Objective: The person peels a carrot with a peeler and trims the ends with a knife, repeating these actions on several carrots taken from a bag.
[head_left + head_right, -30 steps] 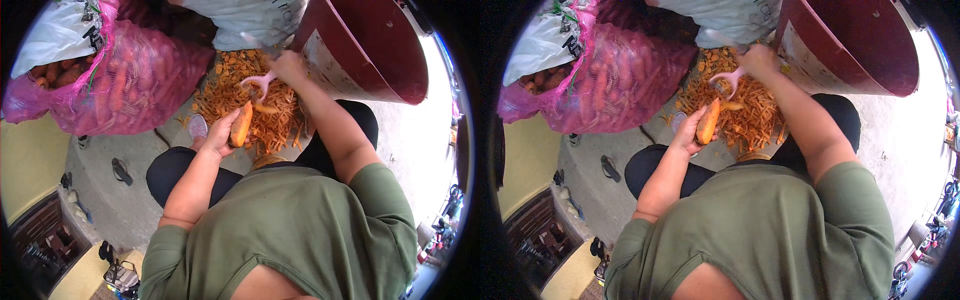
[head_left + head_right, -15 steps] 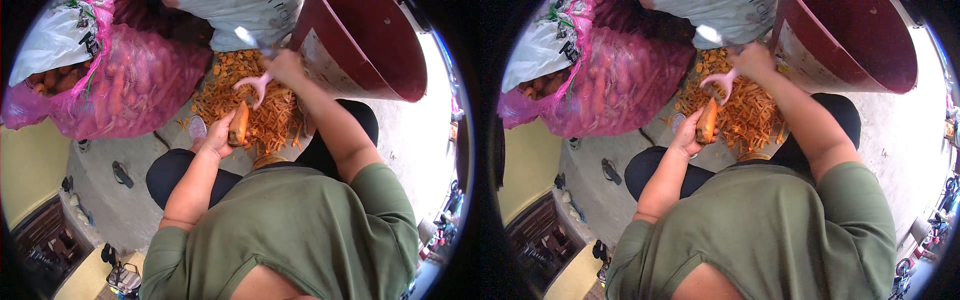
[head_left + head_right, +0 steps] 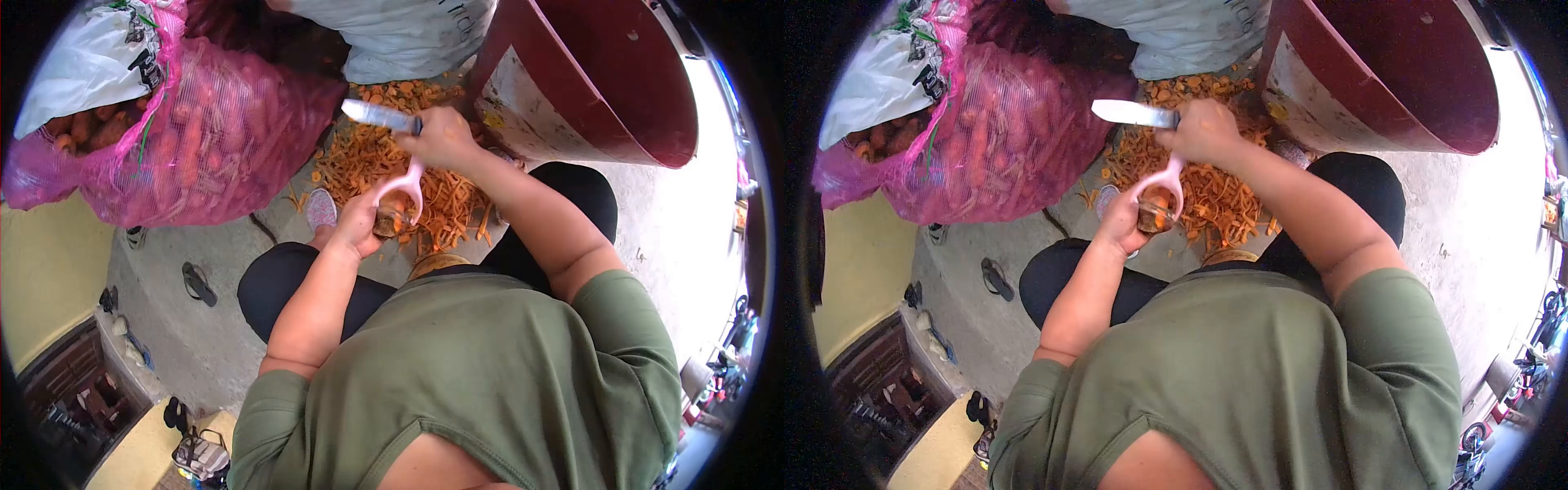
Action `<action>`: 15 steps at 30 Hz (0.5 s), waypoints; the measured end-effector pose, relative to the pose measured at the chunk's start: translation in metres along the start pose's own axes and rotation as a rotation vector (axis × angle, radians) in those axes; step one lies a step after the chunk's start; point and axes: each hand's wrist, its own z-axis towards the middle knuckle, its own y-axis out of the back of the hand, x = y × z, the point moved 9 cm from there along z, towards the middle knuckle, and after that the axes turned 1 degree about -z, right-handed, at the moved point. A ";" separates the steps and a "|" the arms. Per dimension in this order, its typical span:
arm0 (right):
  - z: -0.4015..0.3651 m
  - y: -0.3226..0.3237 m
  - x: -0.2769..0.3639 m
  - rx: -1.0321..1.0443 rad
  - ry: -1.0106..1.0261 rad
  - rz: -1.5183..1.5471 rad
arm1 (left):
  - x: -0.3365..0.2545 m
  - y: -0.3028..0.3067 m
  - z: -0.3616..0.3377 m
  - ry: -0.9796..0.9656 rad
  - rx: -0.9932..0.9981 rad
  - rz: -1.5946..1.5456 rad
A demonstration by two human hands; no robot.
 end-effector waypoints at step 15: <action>0.017 -0.003 -0.035 -0.010 -0.160 0.001 | 0.008 -0.003 -0.004 0.087 0.070 -0.053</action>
